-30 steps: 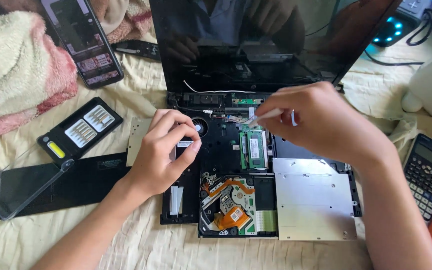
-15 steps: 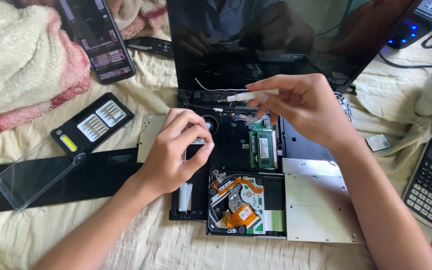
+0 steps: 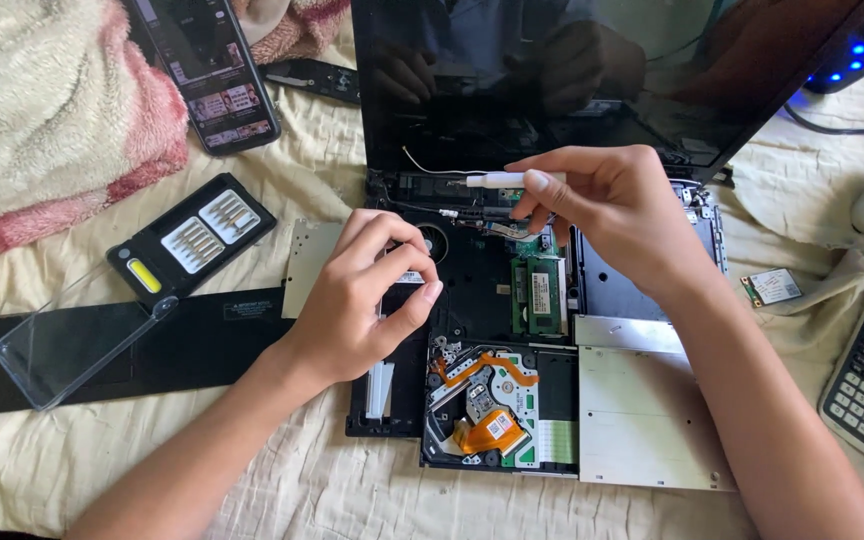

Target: Disassembling internal components of a laptop, including removing the optical drive and disconnecting internal cables.

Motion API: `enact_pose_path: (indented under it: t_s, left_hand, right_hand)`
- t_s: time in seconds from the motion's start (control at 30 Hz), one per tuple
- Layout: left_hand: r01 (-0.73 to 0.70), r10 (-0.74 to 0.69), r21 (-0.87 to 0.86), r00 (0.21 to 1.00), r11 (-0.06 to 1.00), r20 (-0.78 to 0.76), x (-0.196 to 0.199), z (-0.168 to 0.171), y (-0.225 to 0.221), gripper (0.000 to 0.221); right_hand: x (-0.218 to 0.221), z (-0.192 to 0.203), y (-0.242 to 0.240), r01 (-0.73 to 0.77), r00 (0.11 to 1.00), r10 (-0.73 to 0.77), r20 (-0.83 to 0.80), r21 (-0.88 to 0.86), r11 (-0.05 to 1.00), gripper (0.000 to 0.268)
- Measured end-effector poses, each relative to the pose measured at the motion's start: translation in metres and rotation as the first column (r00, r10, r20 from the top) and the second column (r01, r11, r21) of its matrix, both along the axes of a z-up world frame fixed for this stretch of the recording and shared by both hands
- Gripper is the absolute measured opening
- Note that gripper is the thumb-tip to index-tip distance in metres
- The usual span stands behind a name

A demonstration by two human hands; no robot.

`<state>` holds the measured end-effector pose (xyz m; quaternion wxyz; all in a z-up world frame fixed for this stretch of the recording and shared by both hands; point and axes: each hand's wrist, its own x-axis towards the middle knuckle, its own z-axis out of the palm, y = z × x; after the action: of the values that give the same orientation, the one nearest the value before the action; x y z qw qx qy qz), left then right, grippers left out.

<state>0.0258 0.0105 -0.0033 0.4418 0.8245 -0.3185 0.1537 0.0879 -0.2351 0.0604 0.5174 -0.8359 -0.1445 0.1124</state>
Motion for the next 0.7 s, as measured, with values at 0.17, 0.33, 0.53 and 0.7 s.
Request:
enact_pose_path:
  t_s: [0.17, 0.33, 0.53, 0.7]
  left_hand:
    - [-0.001, 0.001, -0.002, 1.0, 1.0, -0.005, 0.0, 0.001, 0.0, 0.031]
    - [-0.001, 0.002, 0.007, 1.0, 1.0, -0.013, -0.001, 0.001, 0.0, 0.03]
    - [-0.006, 0.006, 0.005, 1.0, 1.0, -0.004, -0.001, 0.0, 0.0, 0.03]
    - [0.006, -0.006, 0.012, 1.0, 1.0, -0.021, -0.001, 0.001, 0.0, 0.033]
  right_hand:
    - [0.002, -0.009, 0.0, 0.002, 0.999, 0.001, 0.041, -0.067, 0.998, 0.027]
    - [0.001, -0.013, 0.004, 0.027, 0.995, -0.015, 0.102, -0.109, 0.994, 0.028]
    - [0.0, -0.016, 0.004, 0.024, 0.989, -0.003, 0.146, -0.141, 0.99, 0.029]
    - [0.002, -0.021, 0.003, 0.008, 0.982, 0.028, 0.189, -0.187, 0.982, 0.027]
